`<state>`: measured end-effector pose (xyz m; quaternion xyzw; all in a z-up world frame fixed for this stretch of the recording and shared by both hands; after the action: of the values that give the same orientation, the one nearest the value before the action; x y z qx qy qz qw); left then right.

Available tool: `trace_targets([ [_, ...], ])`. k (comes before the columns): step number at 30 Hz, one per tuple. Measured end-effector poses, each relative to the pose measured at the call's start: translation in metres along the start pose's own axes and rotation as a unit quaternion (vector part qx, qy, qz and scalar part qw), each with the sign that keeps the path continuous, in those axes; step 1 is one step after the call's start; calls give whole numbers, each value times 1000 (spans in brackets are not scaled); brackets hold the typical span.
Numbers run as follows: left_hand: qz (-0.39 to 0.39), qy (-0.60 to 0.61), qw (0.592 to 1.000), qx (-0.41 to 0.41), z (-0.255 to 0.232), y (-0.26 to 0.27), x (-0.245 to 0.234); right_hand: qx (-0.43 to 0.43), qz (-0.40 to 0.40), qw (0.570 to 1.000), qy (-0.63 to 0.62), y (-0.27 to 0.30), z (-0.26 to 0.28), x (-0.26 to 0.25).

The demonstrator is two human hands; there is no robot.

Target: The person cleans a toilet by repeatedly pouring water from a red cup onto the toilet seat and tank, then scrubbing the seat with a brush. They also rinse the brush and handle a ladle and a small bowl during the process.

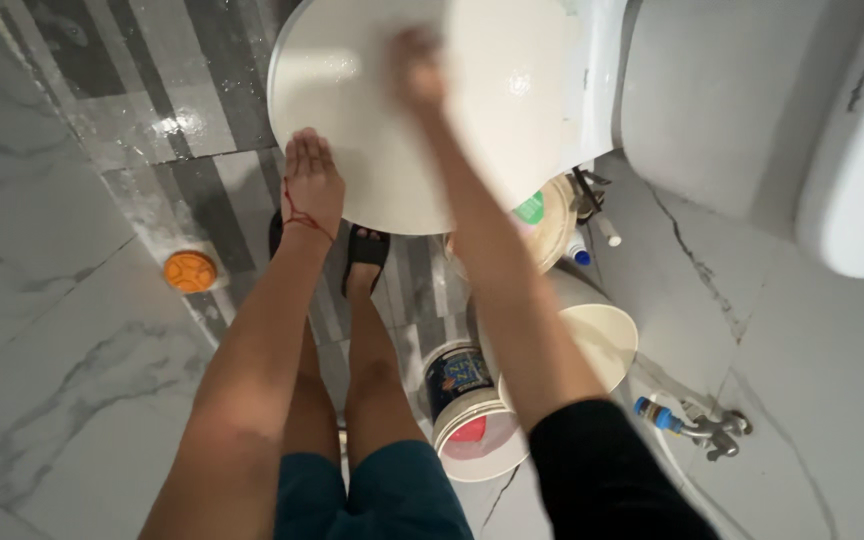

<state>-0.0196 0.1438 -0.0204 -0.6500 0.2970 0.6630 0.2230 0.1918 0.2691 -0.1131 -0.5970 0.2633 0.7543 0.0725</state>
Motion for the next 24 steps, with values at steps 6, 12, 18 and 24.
trace_targets([
  [6, -5, 44, 999, -2, 4, -1, -12, -92, 74, 993, 28, 50, 66, 35],
  [12, 25, -25, 999, 22, 4, 0, 1, 137, 13, 990, -22, -32, -153, -73],
  [18, 42, 0, 999, 31, 4, 3, 12, -35, -4, 999, 15, 169, -75, 37],
  [24, 87, -40, 994, 44, 6, 4, 12, 10, 52, 998, 42, 185, -152, 19],
])
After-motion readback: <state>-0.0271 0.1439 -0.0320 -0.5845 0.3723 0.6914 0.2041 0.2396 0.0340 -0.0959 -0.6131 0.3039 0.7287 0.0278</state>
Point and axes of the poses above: each hand's wrist, its own y-axis away from the middle knuckle, its own x-axis out of the palm, z = x × y, the point moved 5 cm from there along -y, towards the middle knuckle, and after that the axes turned 12 degrees about x, right-handed, at the moved point
